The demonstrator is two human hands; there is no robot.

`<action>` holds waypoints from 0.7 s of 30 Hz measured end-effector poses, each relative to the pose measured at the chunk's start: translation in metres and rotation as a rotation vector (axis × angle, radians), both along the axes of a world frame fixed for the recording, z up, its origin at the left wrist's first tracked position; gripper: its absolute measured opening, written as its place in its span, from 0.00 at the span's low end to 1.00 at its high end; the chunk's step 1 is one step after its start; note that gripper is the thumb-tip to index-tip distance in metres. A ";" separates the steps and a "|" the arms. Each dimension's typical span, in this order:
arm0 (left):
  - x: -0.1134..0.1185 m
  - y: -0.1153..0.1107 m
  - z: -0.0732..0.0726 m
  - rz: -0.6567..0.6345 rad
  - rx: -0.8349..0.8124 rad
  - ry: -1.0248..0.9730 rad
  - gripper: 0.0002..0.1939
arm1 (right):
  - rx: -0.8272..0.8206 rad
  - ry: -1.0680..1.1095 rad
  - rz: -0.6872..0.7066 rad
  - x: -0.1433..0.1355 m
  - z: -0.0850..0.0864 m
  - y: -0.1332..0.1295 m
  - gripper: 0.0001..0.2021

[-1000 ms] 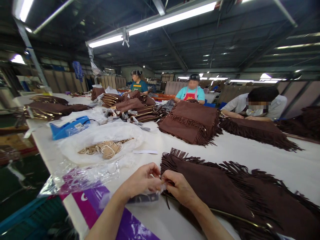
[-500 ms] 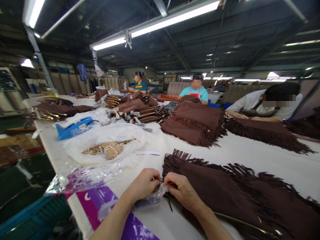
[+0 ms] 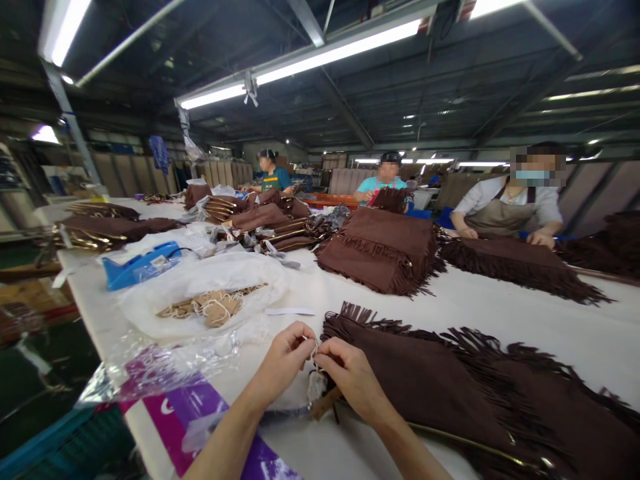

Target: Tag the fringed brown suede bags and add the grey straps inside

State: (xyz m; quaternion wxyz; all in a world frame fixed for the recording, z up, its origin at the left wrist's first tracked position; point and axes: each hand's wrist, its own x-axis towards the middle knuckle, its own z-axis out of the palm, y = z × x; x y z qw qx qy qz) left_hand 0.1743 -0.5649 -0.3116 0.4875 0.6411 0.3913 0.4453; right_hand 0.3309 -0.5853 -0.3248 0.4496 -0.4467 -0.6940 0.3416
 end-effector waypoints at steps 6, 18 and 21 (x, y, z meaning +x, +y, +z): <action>-0.001 0.002 -0.005 -0.019 -0.120 0.061 0.09 | -0.014 0.040 -0.082 0.007 -0.006 0.002 0.12; 0.009 0.001 -0.012 -0.020 -0.138 0.074 0.09 | 0.058 0.014 -0.145 0.006 -0.008 0.000 0.14; 0.009 0.001 -0.011 0.036 -0.216 -0.015 0.08 | -0.105 0.174 -0.129 0.005 -0.012 0.002 0.13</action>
